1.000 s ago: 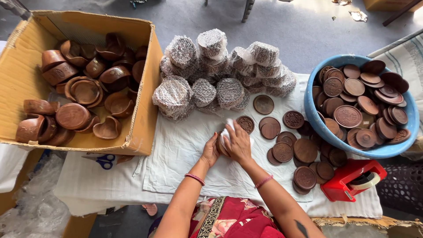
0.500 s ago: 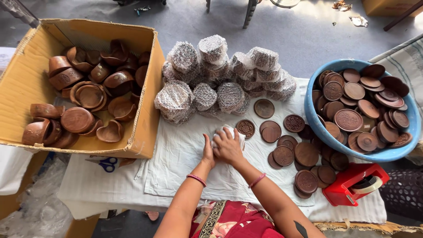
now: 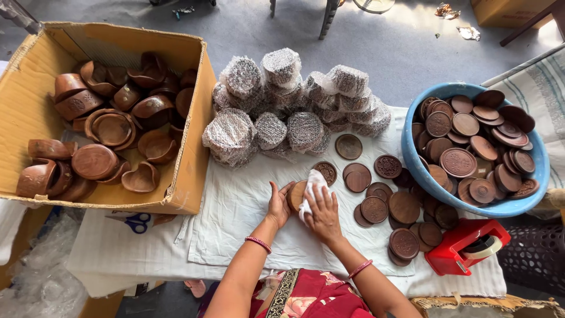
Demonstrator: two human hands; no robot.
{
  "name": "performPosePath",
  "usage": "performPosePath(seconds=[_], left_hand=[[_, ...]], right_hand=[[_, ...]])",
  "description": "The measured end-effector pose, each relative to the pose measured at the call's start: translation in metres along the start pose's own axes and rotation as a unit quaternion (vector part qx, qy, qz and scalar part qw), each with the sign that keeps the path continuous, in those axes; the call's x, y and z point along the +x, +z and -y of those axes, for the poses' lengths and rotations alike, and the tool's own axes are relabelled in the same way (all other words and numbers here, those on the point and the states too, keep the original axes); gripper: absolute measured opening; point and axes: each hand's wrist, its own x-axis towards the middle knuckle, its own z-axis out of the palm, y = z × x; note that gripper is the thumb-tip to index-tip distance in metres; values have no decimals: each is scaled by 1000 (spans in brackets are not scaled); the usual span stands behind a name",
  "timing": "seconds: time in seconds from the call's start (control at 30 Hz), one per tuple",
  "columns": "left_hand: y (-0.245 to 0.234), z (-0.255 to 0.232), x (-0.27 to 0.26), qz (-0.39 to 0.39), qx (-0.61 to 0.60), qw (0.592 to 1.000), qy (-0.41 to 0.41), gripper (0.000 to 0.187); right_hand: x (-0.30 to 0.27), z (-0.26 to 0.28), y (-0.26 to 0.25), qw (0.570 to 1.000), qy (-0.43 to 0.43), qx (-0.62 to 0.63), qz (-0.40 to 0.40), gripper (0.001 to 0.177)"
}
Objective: The person wipes small clay bowls and circular clay plates with a white cloth, then wraps them in bubble wrap and secures the packaging with tape.
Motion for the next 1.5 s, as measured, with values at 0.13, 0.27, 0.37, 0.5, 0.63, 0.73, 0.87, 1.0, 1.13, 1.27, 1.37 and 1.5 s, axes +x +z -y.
performPosePath(seconds=[0.13,0.27,0.37,0.5,0.63,0.73,0.87,1.0,1.13,1.27,1.37,1.5], left_hand=[[-14,8,8,3,8,1000,12,109],[-7,1,3,-73,23,997,-12,108],[-9,3,3,-109,23,994,-15,106],[-7,5,0,-54,-19,998,0,103],[-18,14,6,10,11,1000,27,93],[-1,10,-5,-3,37,999,30,58],[7,6,-9,-51,4,998,23,56],[-23,18,12,-44,47,996,58,52],[-44,28,25,-27,-44,999,-1,54],[-32,19,24,-47,-12,999,8,53],[-6,7,3,-39,-19,999,25,56],[3,3,-7,-10,7,999,36,53]], right_hand=[[12,20,0,996,-62,20,53,71],[48,34,-5,992,-96,17,76,58],[76,40,-8,991,-42,34,125,49],[100,34,-19,980,76,39,179,46],[69,3,0,992,30,85,89,51],[32,-9,8,996,35,81,21,64],[-4,1,17,997,43,60,-18,69],[7,31,2,993,-41,67,85,68],[56,26,15,989,-52,37,132,62],[93,9,23,999,-8,-22,40,70],[93,5,15,998,63,23,12,63],[80,-14,19,985,151,46,64,39]])
